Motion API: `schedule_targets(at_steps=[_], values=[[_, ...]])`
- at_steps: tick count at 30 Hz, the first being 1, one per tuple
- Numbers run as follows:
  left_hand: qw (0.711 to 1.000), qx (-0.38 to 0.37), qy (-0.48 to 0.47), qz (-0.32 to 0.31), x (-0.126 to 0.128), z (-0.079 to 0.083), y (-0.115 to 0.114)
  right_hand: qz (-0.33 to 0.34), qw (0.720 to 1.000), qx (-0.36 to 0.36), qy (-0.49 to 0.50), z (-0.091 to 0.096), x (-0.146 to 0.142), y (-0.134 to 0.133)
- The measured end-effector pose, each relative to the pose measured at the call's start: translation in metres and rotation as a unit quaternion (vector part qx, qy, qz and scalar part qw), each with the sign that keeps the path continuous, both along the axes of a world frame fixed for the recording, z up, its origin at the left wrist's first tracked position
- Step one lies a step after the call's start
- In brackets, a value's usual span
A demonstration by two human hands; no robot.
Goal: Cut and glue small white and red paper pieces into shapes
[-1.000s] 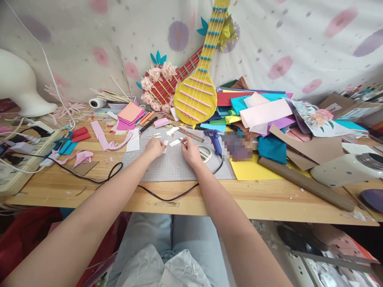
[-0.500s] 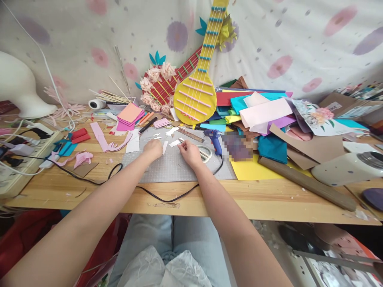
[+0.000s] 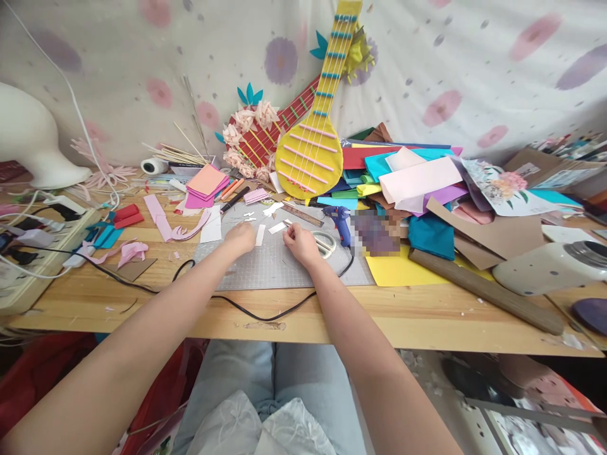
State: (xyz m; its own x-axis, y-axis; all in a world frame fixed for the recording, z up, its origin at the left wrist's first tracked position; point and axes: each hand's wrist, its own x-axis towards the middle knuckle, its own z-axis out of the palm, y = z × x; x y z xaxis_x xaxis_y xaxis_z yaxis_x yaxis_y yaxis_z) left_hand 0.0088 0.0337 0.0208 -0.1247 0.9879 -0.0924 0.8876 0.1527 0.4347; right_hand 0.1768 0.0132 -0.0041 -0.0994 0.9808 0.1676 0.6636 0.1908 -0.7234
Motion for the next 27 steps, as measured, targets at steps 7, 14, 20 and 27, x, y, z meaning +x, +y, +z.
schedule_targets(at_steps=[7,14,20,27], values=[[0.996,0.066,-0.047,0.027,-0.024,0.001,-0.009,0.008,1.000,0.011,0.022,-0.007,0.000,0.006],[0.963,0.190,-0.185,0.050,-0.031,-0.026,-0.024,-0.029,0.999,0.030,-0.022,-0.007,-0.003,0.005],[0.949,0.234,-0.205,0.046,-0.037,-0.024,-0.031,-0.042,0.999,0.023,-0.025,-0.004,-0.005,0.003],[0.945,0.241,-0.207,0.075,-0.041,-0.029,-0.026,-0.062,0.998,0.017,0.007,0.004,0.001,0.001]])
